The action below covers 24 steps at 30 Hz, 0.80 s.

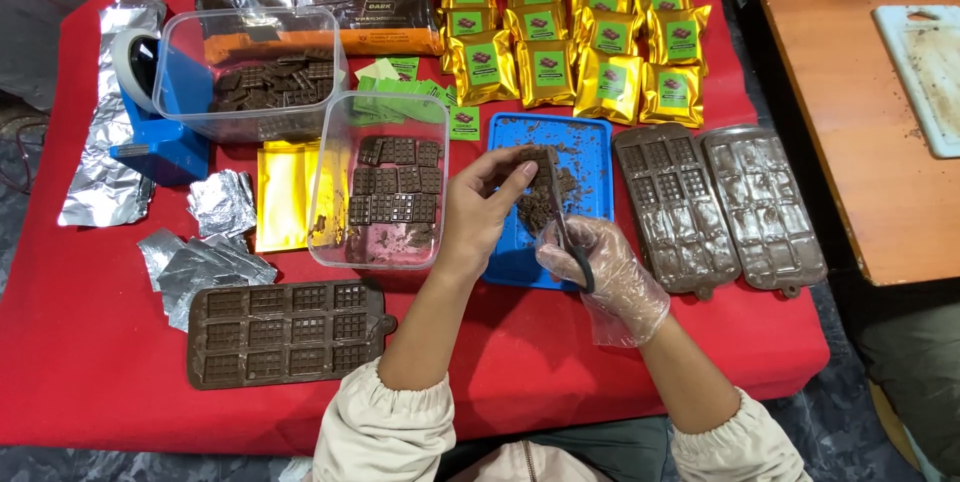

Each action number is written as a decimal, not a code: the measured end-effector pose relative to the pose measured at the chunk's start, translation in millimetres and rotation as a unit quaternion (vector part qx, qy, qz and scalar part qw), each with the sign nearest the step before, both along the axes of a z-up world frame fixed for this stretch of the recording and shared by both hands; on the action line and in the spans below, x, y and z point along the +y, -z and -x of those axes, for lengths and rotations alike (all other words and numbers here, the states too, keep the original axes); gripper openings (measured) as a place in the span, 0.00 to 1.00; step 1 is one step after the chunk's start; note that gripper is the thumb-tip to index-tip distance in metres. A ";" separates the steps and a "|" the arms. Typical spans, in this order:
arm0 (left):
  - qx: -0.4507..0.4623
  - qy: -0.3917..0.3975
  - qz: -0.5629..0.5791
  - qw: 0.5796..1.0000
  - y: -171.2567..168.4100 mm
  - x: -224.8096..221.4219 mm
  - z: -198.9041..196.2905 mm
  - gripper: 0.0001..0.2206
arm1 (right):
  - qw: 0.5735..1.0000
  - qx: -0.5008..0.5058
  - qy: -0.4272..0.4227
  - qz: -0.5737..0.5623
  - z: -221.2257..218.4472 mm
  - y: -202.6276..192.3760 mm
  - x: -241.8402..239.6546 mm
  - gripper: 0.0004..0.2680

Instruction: The person uses scissors to cut chocolate bars into smaller pieces on a blue cutting board. They repeatedly trim edges and break off chunks, placing the pieces into a clear plastic container. The workspace includes chocolate molds, wrapped chocolate bars, and foil sheets on a red table.

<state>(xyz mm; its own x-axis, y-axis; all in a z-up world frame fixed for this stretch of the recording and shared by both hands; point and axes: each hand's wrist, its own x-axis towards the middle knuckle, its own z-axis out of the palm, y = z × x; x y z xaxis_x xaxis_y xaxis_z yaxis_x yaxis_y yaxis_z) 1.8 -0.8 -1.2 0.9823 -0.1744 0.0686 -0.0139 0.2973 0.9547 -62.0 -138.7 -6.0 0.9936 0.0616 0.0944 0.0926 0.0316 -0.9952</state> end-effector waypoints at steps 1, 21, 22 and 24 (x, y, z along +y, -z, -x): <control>0.000 0.000 0.000 1.000 -0.5 -0.2 0.0 0.13 | 1.000 0.000 0.000 0.000 0.2 0.4 -0.7 0.07; -0.012 -0.027 0.013 0.999 11.1 -6.1 -1.1 0.14 | 0.978 0.020 0.122 0.166 -1.1 -21.0 4.2 0.10; -0.016 -0.028 0.013 0.999 5.9 -4.2 2.4 0.14 | 0.978 0.016 0.122 0.166 -2.1 -16.5 2.5 0.10; -0.016 -0.027 0.027 0.999 -1.8 0.6 10.7 0.14 | 0.975 0.013 0.133 0.178 -3.4 -4.9 0.2 0.10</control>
<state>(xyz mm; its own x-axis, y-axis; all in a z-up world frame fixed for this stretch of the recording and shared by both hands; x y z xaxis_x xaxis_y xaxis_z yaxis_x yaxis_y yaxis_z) -9.0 -0.2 0.6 0.9874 -0.1157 0.1076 -0.0616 0.3458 0.9363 -58.6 -138.5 -1.1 0.9806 -0.1745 0.0890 0.0252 -0.3385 -0.9406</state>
